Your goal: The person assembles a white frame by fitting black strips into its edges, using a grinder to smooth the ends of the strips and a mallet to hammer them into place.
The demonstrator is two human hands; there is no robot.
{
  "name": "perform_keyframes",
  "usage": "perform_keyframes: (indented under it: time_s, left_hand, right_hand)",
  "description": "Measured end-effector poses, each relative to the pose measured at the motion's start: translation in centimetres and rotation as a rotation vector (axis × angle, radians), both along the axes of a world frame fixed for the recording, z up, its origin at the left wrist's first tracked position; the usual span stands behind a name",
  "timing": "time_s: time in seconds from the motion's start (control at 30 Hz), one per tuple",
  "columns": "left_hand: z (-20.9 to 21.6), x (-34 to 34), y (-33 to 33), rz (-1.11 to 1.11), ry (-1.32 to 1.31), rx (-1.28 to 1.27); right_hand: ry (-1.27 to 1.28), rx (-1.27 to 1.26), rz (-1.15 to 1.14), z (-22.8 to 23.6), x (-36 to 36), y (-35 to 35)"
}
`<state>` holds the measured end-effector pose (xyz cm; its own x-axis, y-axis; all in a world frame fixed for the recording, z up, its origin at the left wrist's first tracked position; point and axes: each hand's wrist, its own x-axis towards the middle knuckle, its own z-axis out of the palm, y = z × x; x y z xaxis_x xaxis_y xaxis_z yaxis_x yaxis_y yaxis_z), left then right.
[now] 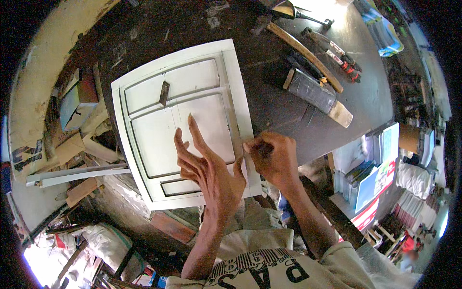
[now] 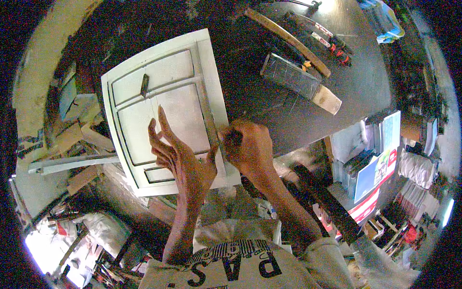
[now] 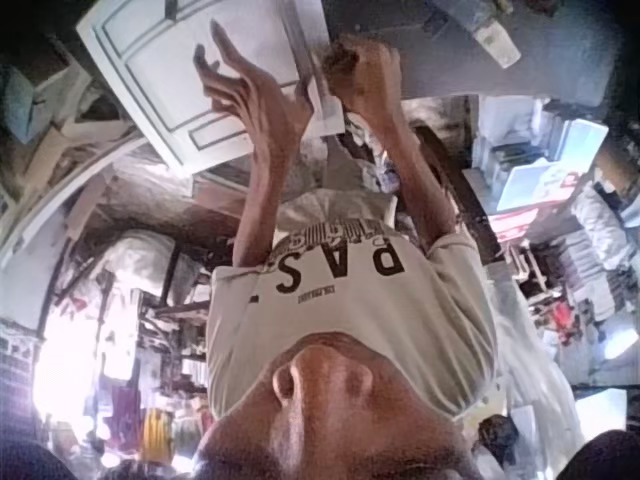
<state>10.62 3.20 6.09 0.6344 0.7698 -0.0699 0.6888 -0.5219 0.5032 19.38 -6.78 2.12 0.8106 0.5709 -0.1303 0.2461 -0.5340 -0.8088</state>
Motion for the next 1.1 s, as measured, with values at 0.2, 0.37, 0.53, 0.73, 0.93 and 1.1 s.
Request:
perform_keyframes:
  time_s: [0.2,0.37,0.53,0.73,0.93,1.1]
  left_hand:
    - [-0.3,-4.1,-1.9,-0.062,0.078,-0.095]
    - [-0.3,-5.2,-2.1,-0.119,0.032,-0.080]
    - [-0.6,-6.7,-2.2,-0.118,0.069,-0.140]
    - [-0.6,-7.9,-1.6,-0.158,-0.068,-0.088]
    - [-2.8,-14.7,-2.0,-0.168,-0.292,-0.111]
    - [-3.2,-20.8,-4.6,-0.295,-0.082,-0.664]
  right_hand:
    - [0.019,-0.072,-0.042,0.5,-5.6,-3.9]
    - [0.026,-0.104,-0.041,0.5,-7.7,-5.9]
    - [0.064,-0.138,0.023,1.5,-8.1,-6.7]
    - [0.081,-0.031,-0.277,1.4,-6.3,-3.9]
    - [0.124,-0.243,-0.096,2.3,-6.6,-4.7]
    - [0.466,0.150,-0.272,2.3,-7.7,-4.8]
